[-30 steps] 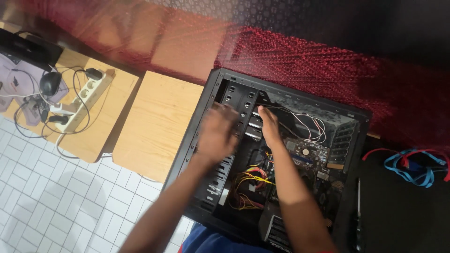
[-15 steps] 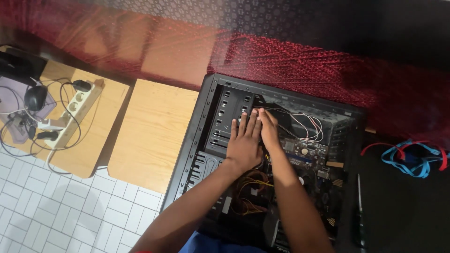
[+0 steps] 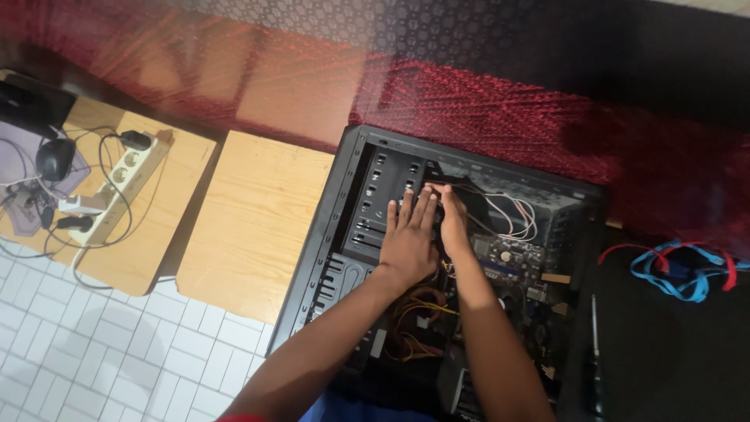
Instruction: Using a screwdriver to secure components and installing a hard drive inside a desktop computer case.
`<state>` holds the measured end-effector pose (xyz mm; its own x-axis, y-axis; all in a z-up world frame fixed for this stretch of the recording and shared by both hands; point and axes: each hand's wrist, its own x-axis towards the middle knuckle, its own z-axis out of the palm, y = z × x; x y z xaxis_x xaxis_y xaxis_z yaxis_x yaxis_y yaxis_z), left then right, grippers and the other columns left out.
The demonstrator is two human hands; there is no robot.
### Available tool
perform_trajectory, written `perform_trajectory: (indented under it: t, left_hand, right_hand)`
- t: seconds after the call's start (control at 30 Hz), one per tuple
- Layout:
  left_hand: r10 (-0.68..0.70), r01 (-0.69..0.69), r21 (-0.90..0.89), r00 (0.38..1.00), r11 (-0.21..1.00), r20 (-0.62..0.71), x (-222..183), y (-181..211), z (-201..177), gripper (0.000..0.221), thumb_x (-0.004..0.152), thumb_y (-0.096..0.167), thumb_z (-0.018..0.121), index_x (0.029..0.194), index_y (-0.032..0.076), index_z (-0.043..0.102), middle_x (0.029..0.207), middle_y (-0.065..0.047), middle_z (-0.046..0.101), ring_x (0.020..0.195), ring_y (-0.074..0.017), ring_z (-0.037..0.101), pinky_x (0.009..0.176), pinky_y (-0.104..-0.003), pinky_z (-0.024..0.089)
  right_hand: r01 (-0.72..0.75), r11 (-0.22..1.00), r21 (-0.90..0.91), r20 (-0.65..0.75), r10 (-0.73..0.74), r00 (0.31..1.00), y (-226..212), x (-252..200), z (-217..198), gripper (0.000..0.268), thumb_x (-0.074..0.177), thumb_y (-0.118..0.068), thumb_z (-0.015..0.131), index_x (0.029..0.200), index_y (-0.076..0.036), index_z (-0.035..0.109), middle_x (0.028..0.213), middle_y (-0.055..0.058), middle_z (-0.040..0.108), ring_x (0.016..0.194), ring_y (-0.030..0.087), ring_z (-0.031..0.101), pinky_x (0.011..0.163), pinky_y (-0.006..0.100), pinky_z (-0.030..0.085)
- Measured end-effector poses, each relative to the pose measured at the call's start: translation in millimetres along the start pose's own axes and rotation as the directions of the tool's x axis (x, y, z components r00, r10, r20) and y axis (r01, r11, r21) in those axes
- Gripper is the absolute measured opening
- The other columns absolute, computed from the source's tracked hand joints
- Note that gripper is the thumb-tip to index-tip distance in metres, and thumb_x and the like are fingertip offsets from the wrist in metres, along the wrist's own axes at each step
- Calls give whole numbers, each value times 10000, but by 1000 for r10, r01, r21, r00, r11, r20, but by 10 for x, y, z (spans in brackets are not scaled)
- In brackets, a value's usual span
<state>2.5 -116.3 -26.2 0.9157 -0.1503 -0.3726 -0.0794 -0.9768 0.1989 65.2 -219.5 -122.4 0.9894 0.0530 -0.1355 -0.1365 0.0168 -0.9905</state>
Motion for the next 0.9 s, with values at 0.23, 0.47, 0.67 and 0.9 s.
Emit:
perform_trajectory:
  t: [0.23,0.47,0.67,0.9]
  left_hand:
    - [10,-16,-53,994,998,-110,58,-59,139,1046,776,258,686,1646,75,136,1732,-96,91,1571,-400,98,1252,-608,92]
    - [74,-90,-53,964,995,-256,190,-165,416,1102,701,236,751,1640,58,202,1713,-118,190,1542,-432,189,1229,-640,151]
    - [62,-64,1,959,998,-275,207,-203,442,1056,701,274,728,1634,92,267,1710,-78,236,1547,-410,208,1220,-662,183]
    - [15,-13,9,967,1000,-255,246,-229,465,1045,740,307,696,1653,121,223,1734,-40,172,1571,-383,150,1243,-654,124]
  right_hand:
    - [254,955,-153,-333,-291,897,-648,-440,-591,178,927,68,627,973,-64,737,1004,98,732,1106,227,673,1047,399,478]
    - [289,937,-198,-479,-349,806,-702,-1706,-2345,257,880,-71,589,625,-60,559,698,105,627,736,217,658,827,336,542]
    - [-346,755,-557,-628,-111,770,502,-2600,-3414,154,1001,-198,599,1115,-118,666,923,106,748,989,363,708,900,491,508]
    - [-429,412,-804,-582,-396,710,1527,-2780,-4579,484,919,-318,748,1278,-13,636,1145,216,636,1096,410,621,1008,529,475]
